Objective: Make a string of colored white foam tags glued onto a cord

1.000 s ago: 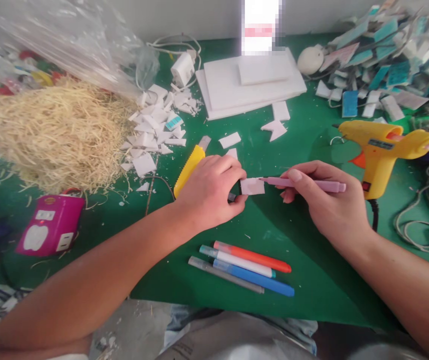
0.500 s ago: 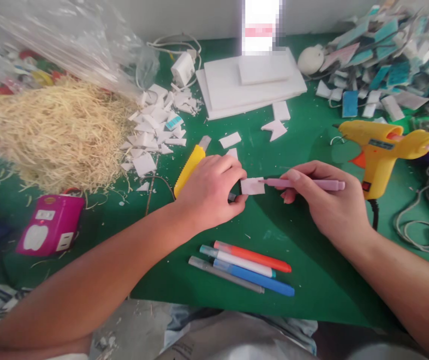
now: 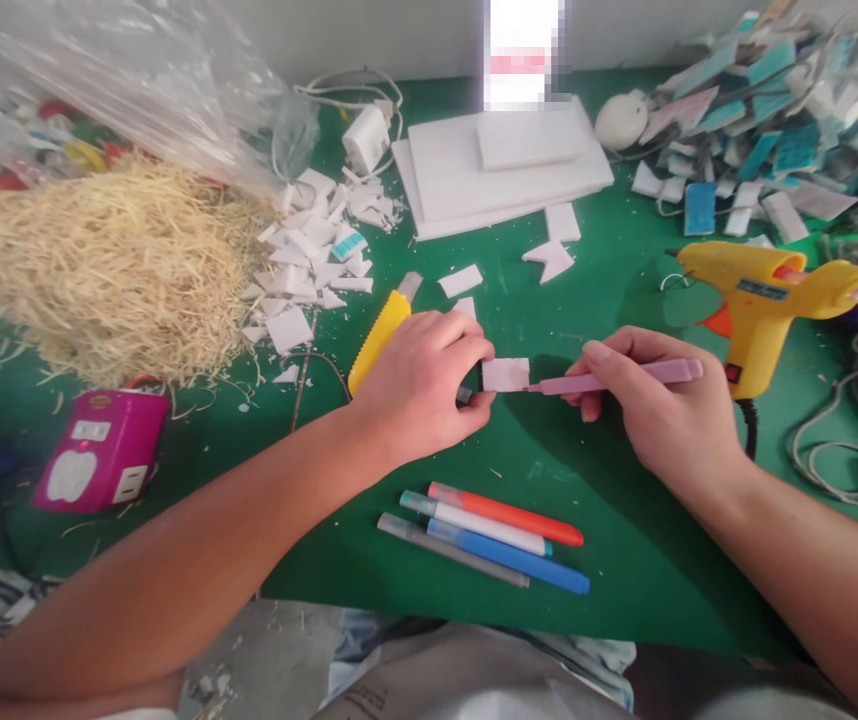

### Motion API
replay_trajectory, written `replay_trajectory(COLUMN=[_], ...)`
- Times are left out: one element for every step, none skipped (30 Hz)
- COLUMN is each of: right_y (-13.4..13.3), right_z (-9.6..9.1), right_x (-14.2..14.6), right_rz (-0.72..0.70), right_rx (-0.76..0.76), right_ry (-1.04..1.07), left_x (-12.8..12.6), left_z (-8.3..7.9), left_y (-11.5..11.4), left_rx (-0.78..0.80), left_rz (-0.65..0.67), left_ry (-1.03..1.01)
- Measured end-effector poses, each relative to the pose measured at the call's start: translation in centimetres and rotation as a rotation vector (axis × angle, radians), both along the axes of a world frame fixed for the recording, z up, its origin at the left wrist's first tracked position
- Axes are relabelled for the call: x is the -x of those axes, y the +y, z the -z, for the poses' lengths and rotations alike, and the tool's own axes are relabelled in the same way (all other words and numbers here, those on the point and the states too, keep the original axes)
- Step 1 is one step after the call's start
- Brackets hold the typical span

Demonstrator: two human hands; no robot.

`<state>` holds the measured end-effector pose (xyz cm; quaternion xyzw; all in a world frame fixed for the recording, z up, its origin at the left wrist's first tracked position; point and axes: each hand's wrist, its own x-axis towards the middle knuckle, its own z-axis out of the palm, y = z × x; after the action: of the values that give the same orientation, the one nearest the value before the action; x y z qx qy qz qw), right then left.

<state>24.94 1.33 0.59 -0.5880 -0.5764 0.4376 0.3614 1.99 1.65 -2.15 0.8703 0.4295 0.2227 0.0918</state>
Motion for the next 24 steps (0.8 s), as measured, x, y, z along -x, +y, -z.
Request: replay_trajectory(right_y=[0.0, 0.0, -0.01, -0.02, -0.03, -0.05, -0.06, -0.07, -0.08, -0.09, -0.1, -0.11, -0.11, -0.11, -0.11, -0.1, -0.08, -0.06, -0.04, -0.02, 0.0, 0.01, 0.02, 0.02], right_z=[-0.05, -0.09, -0.12, -0.14, -0.13, -0.11, -0.08, -0.04, 0.0, 0.04, 0.07, 0.08, 0.08, 0.06, 0.03, 0.01, -0.02, -0.03, -0.04, -0.05, -0.06, -0.08, -0.1, -0.13], right_x=[0.01, 0.02, 0.02, 0.02, 0.02, 0.0, -0.01, -0.02, -0.02, -0.01, -0.01, -0.01, -0.01, -0.02, -0.03, -0.04, -0.05, -0.06, -0.05, -0.05, -0.03, -0.01, 0.01, 0.04], right_rz=[0.011, 0.03, 0.042, 0.041, 0.03, 0.011, -0.003, -0.004, 0.01, 0.032, 0.048, 0.048, 0.035, 0.013, -0.002, -0.004, 0.007, 0.025, 0.035, 0.032, 0.018, 0.006, 0.005, 0.016], right_rx=[-0.005, -0.02, -0.028, -0.029, -0.026, -0.016, -0.008, -0.005, -0.009, -0.02, -0.028, -0.029, -0.025, -0.012, -0.004, -0.003, -0.01, -0.023, -0.034, -0.034, -0.027, -0.016, -0.012, -0.017], right_ry=[0.005, 0.016, 0.024, 0.024, 0.018, 0.009, 0.002, 0.004, 0.015, 0.03, 0.04, 0.038, 0.026, 0.007, -0.007, -0.009, -0.001, 0.013, 0.022, 0.021, 0.01, -0.003, -0.005, 0.003], left_x=[0.01, 0.02, 0.01, 0.0, -0.01, -0.03, -0.04, -0.05, -0.06, -0.05, -0.04, -0.03, -0.02, -0.01, 0.01, 0.01, 0.01, 0.01, -0.01, -0.02, -0.05, -0.07, -0.08, -0.09], left_z=[0.01, 0.01, -0.01, -0.03, -0.05, -0.07, -0.09, -0.09, -0.08, -0.05, -0.02, 0.0, 0.03, 0.04, 0.05, 0.04, 0.02, 0.0, -0.02, -0.03, -0.03, -0.03, -0.01, 0.01], left_y=[0.0, 0.01, 0.01, 0.02, 0.02, 0.02, 0.02, 0.03, 0.02, 0.02, 0.01, 0.01, 0.0, -0.01, -0.01, 0.0, 0.01, 0.03, 0.05, 0.06, 0.08, 0.08, 0.08, 0.07], left_rx=[0.0, -0.003, -0.006, -0.012, -0.016, -0.018, -0.017, -0.015, -0.013, -0.012, -0.012, -0.014, -0.014, -0.012, -0.007, -0.002, 0.003, 0.005, 0.003, 0.0, -0.004, -0.006, -0.009, -0.01], left_rz=[-0.001, -0.001, -0.002, -0.001, -0.001, 0.0, 0.002, 0.003, 0.003, 0.002, 0.001, 0.001, -0.001, -0.003, -0.004, -0.005, -0.004, -0.002, -0.001, 0.002, 0.004, 0.004, 0.004, 0.004], left_ry=[0.0, -0.002, -0.002, -0.004, -0.006, -0.008, -0.01, -0.01, -0.009, -0.009, -0.008, -0.009, -0.009, -0.009, -0.008, -0.007, -0.006, -0.005, -0.007, -0.01, -0.012, -0.014, -0.017, -0.019])
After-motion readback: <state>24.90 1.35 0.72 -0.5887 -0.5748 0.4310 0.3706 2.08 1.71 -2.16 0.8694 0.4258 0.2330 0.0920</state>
